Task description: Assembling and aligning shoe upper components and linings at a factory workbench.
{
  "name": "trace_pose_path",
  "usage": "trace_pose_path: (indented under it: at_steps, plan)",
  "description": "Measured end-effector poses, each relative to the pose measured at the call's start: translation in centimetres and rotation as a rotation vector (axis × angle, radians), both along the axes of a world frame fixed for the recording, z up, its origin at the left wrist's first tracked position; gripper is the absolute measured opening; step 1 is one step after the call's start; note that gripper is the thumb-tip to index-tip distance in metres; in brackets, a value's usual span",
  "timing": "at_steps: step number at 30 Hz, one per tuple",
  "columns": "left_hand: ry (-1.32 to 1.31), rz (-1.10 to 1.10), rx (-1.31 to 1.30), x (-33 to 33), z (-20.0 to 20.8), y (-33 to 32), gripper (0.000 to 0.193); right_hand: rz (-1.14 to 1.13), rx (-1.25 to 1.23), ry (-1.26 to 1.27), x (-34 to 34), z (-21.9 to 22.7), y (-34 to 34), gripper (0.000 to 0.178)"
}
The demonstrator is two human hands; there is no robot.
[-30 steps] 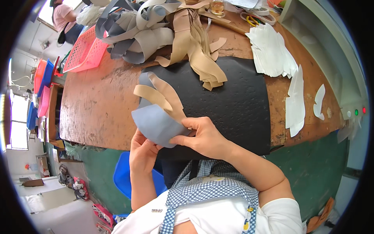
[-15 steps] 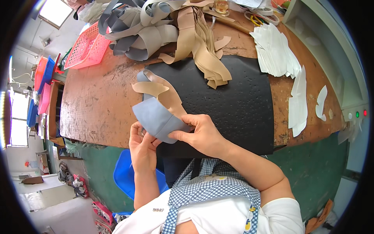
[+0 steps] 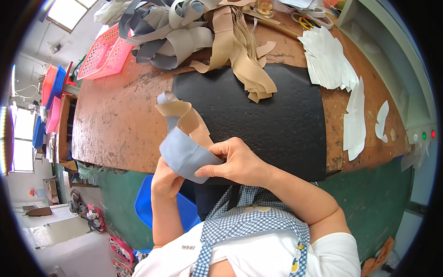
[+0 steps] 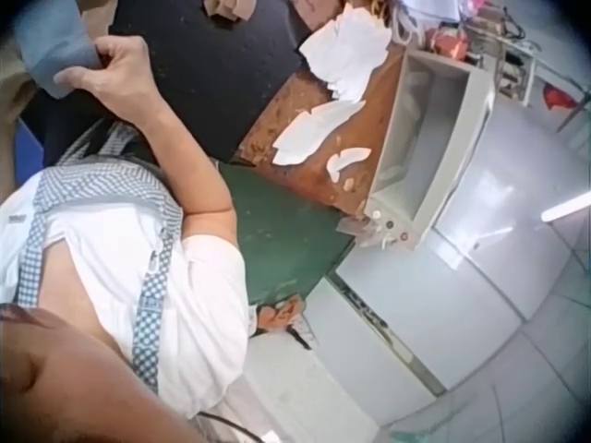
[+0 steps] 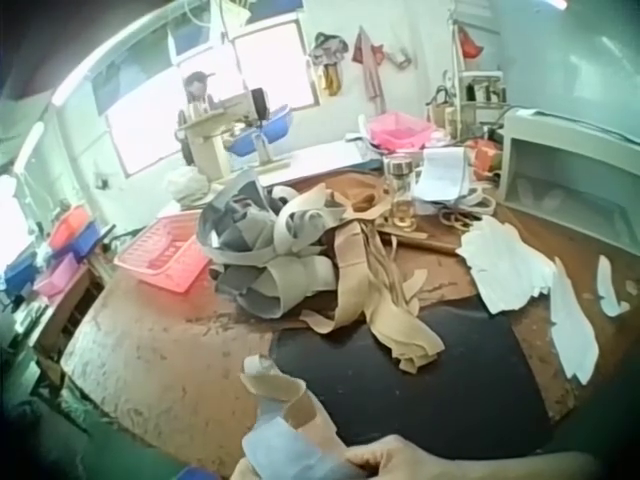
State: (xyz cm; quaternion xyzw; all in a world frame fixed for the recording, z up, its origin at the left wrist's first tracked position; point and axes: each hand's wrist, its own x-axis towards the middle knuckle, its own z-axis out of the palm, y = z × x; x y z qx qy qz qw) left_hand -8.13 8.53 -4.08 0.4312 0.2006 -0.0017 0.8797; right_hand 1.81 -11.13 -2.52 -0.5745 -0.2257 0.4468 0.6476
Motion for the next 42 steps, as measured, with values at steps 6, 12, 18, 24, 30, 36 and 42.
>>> trace_pose_path:
  at_steps: [6,12,18,24,30,36,42]
  plan:
    - [0.046,-0.002,0.031,0.1,0.2,1.8,0.041,-0.076,0.126,0.079,0.0,-0.5,0.8,0.022]
    - [-0.165,0.139,0.029,0.1,0.9,-0.9,0.039,-0.198,0.159,-0.037,0.4,-1.3,1.0,0.020]
    - [-0.095,0.066,0.162,-0.7,-0.1,-0.1,0.041,-0.144,0.125,0.007,0.0,-0.4,1.1,0.025]
    - [0.021,0.003,-0.075,0.3,-0.2,0.4,0.039,0.002,0.161,0.091,0.0,-0.9,1.3,0.031]
    - [0.027,-0.024,0.166,0.0,-0.4,1.6,0.045,-0.085,-0.026,-0.192,0.8,0.2,0.4,0.021]
    - [-0.249,-0.106,0.055,-1.0,0.3,0.7,0.040,-0.046,-0.026,-0.572,1.0,0.2,-0.3,0.021]
    - [-0.200,0.031,0.043,-1.5,-0.7,-0.5,0.036,-0.182,-0.094,-0.767,-0.5,1.1,-0.5,0.031]
